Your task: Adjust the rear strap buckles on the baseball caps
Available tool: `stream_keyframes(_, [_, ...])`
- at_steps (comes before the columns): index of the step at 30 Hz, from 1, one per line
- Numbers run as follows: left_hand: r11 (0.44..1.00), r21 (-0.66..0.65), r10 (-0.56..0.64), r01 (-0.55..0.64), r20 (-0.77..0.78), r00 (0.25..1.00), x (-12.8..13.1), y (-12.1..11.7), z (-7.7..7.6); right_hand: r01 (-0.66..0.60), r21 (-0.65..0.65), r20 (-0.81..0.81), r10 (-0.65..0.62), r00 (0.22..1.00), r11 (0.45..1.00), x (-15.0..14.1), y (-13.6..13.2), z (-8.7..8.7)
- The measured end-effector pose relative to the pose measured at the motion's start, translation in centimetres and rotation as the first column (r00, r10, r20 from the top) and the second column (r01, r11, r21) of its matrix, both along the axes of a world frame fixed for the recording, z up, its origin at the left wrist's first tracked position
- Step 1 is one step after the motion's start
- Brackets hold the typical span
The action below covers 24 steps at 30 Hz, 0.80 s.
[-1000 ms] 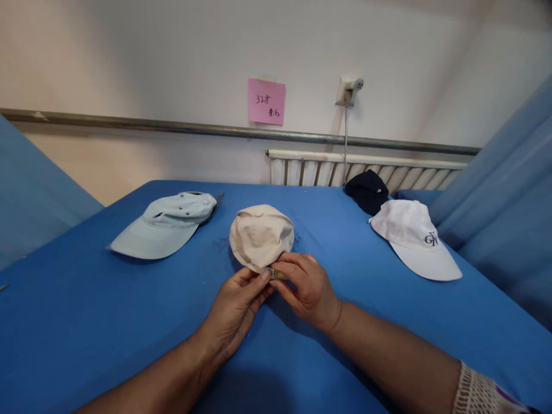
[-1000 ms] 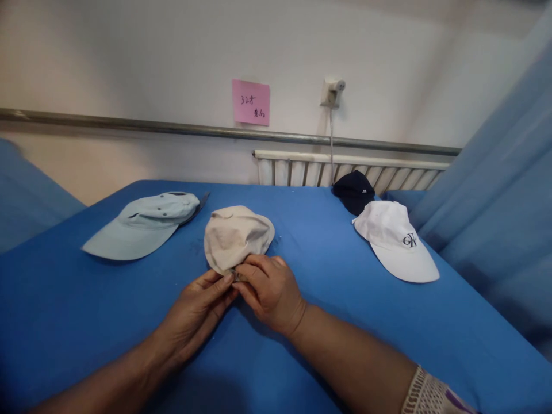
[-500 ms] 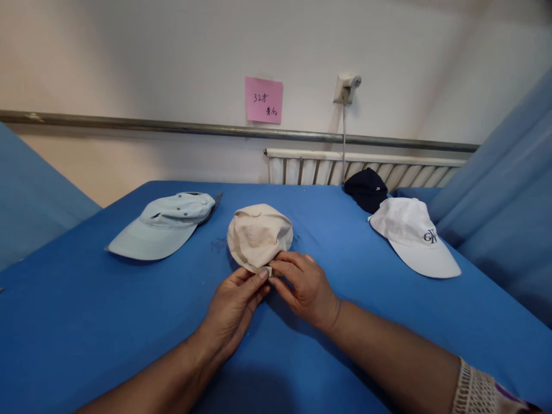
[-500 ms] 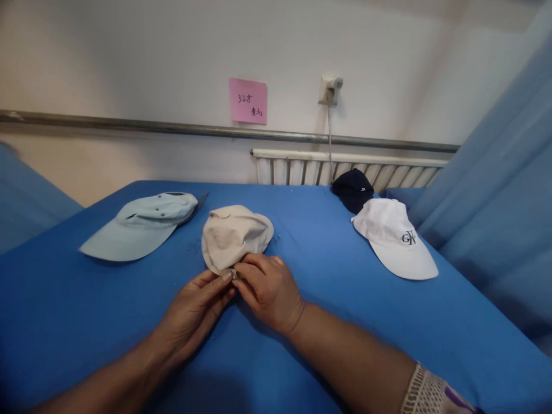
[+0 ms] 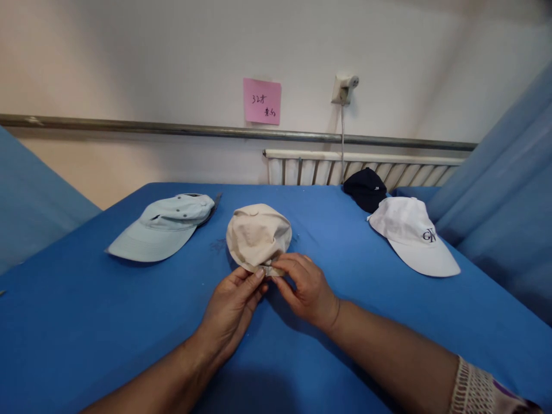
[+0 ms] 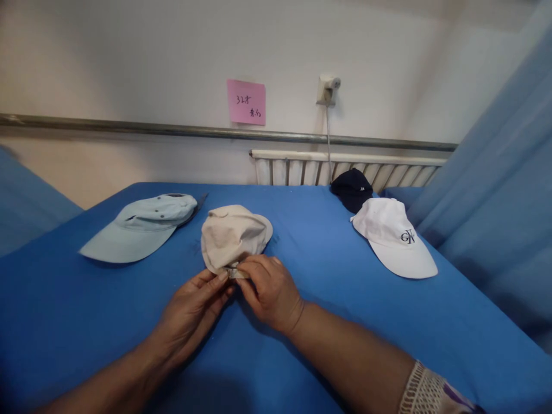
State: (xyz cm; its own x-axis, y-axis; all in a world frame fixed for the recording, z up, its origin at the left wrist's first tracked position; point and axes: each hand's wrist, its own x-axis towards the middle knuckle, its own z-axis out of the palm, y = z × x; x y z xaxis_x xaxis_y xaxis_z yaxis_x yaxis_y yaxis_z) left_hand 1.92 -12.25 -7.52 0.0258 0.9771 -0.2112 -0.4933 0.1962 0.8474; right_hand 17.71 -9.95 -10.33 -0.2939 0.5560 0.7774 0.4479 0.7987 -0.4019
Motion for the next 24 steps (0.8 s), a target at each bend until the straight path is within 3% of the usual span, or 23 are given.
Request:
stream_keyframes(10, [0.999, 0.01, 0.036, -0.036, 0.016, 0.999, 0.33, -0.14, 0.13, 0.012, 0.031, -0.011, -0.011, 1.0, 0.999, -0.21, 0.14, -0.39])
stream_keyframes(24, [0.999, 0.053, -0.012, 0.011, 0.003, 1.0, 0.68, -0.49, 0.31, 0.016, 0.04, 0.01, -0.016, 1.0, 0.999, -0.16, 0.12, -0.2])
